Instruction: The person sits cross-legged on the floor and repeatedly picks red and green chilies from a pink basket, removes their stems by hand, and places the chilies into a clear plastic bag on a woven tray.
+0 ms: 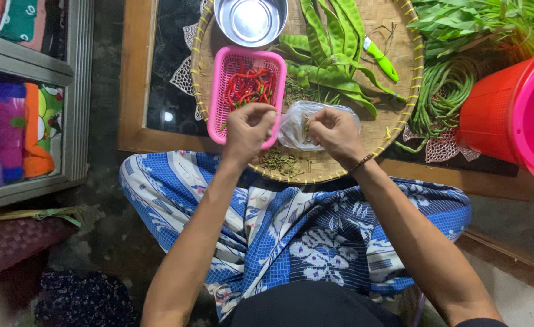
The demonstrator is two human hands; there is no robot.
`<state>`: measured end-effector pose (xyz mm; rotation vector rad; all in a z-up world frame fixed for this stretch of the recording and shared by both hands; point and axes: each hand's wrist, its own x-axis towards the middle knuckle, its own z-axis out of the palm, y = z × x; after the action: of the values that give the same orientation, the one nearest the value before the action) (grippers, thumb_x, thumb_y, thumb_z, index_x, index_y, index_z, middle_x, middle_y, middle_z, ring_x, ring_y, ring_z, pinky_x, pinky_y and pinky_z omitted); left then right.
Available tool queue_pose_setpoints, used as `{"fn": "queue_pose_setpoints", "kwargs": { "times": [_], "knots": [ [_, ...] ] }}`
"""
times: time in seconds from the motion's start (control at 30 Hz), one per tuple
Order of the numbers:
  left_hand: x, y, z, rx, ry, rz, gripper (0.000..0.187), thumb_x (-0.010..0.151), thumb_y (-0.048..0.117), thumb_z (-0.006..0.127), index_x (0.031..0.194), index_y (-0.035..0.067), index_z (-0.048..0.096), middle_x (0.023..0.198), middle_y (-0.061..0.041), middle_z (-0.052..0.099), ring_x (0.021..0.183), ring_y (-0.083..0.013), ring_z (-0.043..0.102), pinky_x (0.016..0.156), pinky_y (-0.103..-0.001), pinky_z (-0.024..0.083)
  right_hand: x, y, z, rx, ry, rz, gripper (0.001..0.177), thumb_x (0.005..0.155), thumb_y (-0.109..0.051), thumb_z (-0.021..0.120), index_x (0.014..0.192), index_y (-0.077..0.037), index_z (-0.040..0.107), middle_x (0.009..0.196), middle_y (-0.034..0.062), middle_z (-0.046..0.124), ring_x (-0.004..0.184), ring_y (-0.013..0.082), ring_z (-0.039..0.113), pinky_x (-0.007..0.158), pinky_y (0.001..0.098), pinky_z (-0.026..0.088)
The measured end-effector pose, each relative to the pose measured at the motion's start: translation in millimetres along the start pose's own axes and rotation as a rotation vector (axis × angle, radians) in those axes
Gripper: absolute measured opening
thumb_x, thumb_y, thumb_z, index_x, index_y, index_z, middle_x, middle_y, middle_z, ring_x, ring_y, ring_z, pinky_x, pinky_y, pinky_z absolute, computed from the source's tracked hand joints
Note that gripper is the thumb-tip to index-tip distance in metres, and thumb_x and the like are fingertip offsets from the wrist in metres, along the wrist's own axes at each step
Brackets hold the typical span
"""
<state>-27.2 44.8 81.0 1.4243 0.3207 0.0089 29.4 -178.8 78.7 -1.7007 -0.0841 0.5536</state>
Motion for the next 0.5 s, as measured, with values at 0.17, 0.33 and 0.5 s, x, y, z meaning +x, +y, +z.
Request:
{"fn": "queue_pose_setpoints", "kwargs": {
  "times": [0.17,0.33,0.5],
  "knots": [
    [12,19,-22,0.13,0.121,0.069,0.015,0.093,0.012,0.074,0.101,-0.001,0.073,0.074,0.0,0.071,0.056,-0.0034,0.06,0.05,-0.022,0.048,17,-13,-4,-0.091,0.13,0.001,0.01,0.094,-0.009,0.069,0.091,0.0,0.071,0.075,0.0032,0.07,0.059,0.0055,0.06,0.053,0.0216,0.048],
    [13,24,-24,0.236,0.206,0.092,0.021,0.098,0.017,0.072,0.088,-0.001,0.073,0.063,0.0,0.067,0.054,-0.0031,0.059,0.047,-0.022,0.043,34,-38,4,-0.22,0.145,-0.098,0.017,0.096,-0.015,0.071,0.104,-0.001,0.074,0.082,0.0024,0.075,0.061,0.005,0.064,0.055,0.022,0.052],
    [18,10,-5,0.177,0.114,0.093,0.035,0.104,0.025,0.067,0.083,-0.002,0.069,0.063,-0.003,0.063,0.056,-0.0075,0.057,0.051,-0.027,0.043,38,-42,5,-0.32,0.229,-0.238,0.021,0.099,-0.015,0.068,0.114,-0.002,0.075,0.086,0.0043,0.076,0.067,0.0056,0.066,0.059,0.0237,0.054]
  ]
}}
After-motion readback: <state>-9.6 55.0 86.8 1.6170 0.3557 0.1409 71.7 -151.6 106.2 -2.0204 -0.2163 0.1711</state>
